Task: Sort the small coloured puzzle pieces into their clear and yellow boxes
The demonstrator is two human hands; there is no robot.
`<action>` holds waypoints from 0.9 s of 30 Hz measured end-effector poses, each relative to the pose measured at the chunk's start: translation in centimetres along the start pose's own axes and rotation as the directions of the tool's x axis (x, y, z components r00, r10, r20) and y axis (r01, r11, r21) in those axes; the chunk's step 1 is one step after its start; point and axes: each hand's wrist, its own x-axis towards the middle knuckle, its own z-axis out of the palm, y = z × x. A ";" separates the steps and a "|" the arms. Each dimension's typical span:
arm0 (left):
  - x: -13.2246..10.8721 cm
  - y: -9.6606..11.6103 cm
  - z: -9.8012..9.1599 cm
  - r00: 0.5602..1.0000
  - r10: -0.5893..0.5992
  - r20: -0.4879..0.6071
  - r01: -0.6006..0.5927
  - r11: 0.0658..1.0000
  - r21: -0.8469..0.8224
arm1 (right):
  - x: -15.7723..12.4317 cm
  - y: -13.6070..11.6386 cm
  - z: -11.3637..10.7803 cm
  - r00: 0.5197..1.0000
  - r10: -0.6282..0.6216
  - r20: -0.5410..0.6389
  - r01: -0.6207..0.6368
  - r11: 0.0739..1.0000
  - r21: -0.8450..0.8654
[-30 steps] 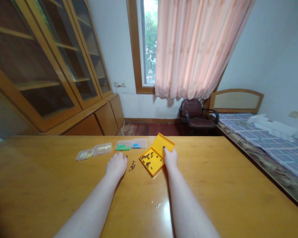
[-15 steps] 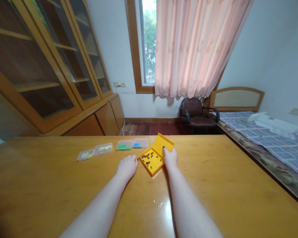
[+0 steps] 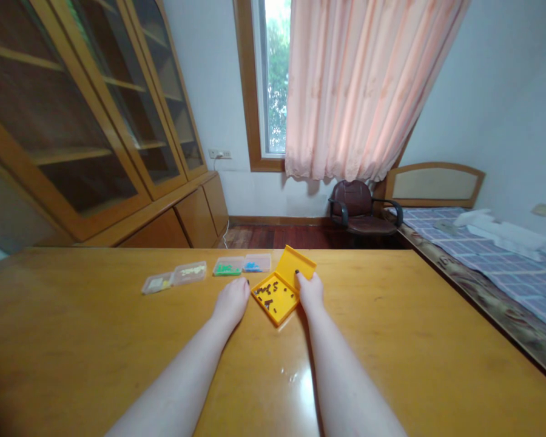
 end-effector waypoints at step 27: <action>-1.9 -0.2 -1.0 0.958 0.158 0.240 -0.153 0.988 -0.036 | 0.8 0.3 -0.5 0.997 -0.011 -0.074 0.010 1.000 -0.024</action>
